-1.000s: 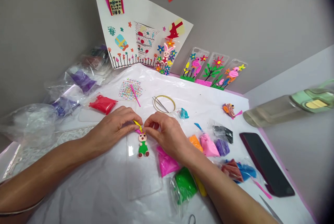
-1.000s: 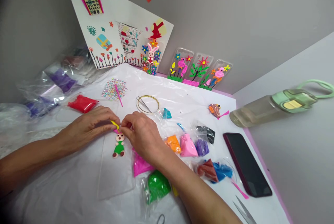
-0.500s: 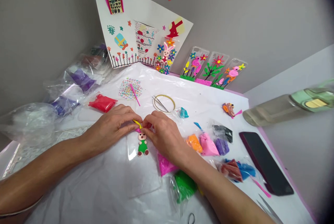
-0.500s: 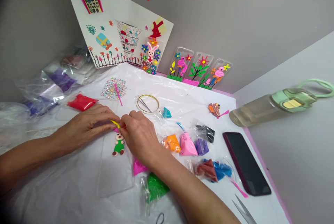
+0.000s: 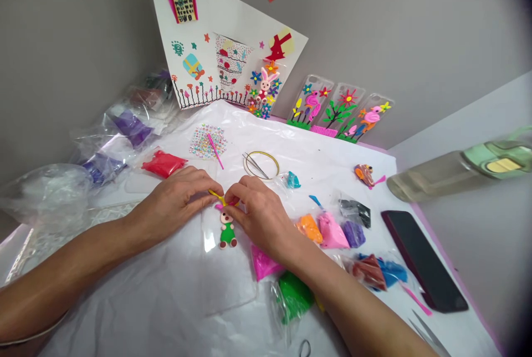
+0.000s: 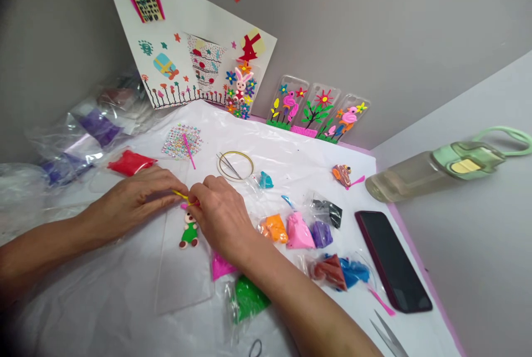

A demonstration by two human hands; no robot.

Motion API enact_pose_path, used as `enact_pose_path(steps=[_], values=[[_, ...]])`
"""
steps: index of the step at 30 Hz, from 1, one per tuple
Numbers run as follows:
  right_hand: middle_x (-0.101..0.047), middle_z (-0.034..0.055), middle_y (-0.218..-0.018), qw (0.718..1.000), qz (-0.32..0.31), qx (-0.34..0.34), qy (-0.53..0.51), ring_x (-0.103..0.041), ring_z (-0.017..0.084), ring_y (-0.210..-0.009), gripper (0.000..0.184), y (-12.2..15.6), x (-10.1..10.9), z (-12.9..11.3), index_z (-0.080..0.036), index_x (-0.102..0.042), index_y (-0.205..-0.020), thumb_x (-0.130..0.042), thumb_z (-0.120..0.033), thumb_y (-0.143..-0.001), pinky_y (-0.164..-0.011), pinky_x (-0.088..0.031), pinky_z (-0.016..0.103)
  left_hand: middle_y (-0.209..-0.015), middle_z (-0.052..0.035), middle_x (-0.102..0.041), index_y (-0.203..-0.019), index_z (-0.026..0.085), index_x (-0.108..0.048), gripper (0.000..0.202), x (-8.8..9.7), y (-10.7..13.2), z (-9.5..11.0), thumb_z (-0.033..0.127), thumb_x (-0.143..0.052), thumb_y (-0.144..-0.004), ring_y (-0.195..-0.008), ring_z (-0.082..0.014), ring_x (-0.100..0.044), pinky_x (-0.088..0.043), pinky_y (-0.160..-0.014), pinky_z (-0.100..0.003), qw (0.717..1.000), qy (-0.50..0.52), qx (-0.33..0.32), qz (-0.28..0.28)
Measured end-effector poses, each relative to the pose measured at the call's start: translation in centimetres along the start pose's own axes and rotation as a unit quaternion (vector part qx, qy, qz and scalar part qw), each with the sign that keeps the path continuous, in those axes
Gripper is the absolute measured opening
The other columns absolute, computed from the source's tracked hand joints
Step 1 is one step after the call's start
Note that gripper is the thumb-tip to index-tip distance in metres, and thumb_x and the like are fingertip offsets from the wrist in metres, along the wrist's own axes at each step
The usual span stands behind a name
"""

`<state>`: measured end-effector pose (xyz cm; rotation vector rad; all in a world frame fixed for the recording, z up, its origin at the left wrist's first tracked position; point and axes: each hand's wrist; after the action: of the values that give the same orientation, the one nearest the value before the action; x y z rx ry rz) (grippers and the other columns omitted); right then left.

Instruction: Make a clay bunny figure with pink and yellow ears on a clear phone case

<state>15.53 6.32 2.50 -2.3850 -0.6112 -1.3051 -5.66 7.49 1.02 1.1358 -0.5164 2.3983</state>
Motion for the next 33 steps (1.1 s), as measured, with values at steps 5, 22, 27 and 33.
enact_pose_path(steps=[5, 22, 27, 33], values=[[-0.062, 0.0029, -0.091, 1.000, -0.005, -0.003, 0.016, -0.055, 0.019, -0.089, 0.004, 0.0, 0.0, 0.0, -0.019, -0.067, -0.091, -0.071, -0.018, -0.091, -0.074, -0.039, 0.029, -0.100, -0.0033, -0.072, -0.103, 0.022, -0.071, 0.023, 0.2, 0.0, 0.1, 0.030, -0.049, -0.101, -0.100, -0.0231, -0.059, -0.042, -0.090, -0.036, 1.000, -0.017, 0.004, -0.013], [-0.063, 0.0083, -0.094, 0.998, 0.022, 0.061, 0.026, -0.053, 0.021, -0.090, 0.023, 0.3, 0.3, -0.2, -0.016, -0.073, -0.097, -0.053, -0.007, -0.092, -0.080, -0.044, 0.033, -0.096, -0.0023, -0.069, -0.096, 0.023, -0.065, 0.017, 0.1, 0.3, 0.2, 0.028, -0.049, -0.099, -0.097, -0.0233, -0.059, -0.040, -0.091, -0.037, 0.999, -0.042, -0.008, 0.013], [-0.064, 0.0083, -0.093, 0.998, 0.023, 0.040, 0.034, -0.054, 0.022, -0.090, 0.022, 0.2, 0.4, -0.2, -0.015, -0.073, -0.095, -0.053, -0.007, -0.093, -0.082, -0.044, 0.034, -0.102, -0.0045, -0.067, -0.102, 0.021, -0.063, 0.013, 0.3, 0.5, 0.7, 0.023, -0.051, -0.097, -0.101, -0.0247, -0.058, -0.039, -0.095, -0.039, 0.998, -0.062, -0.012, -0.004], [-0.065, 0.0096, -0.094, 0.999, 0.033, 0.016, 0.035, -0.056, 0.023, -0.093, 0.022, 0.1, 0.5, -0.2, -0.014, -0.073, -0.098, -0.053, -0.008, -0.094, -0.083, -0.045, 0.035, -0.104, -0.0047, -0.065, -0.116, 0.022, -0.066, 0.021, 0.0, 0.5, 1.1, 0.029, -0.055, -0.099, -0.103, -0.0252, -0.055, -0.040, -0.092, -0.038, 0.997, -0.072, -0.027, -0.019]])
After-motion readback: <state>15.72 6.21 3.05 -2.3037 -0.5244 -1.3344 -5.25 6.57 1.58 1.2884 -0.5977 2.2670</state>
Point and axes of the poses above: each hand's wrist, its own y-axis away from the middle knuckle, its own x-axis out of the back of the hand, z = x × y
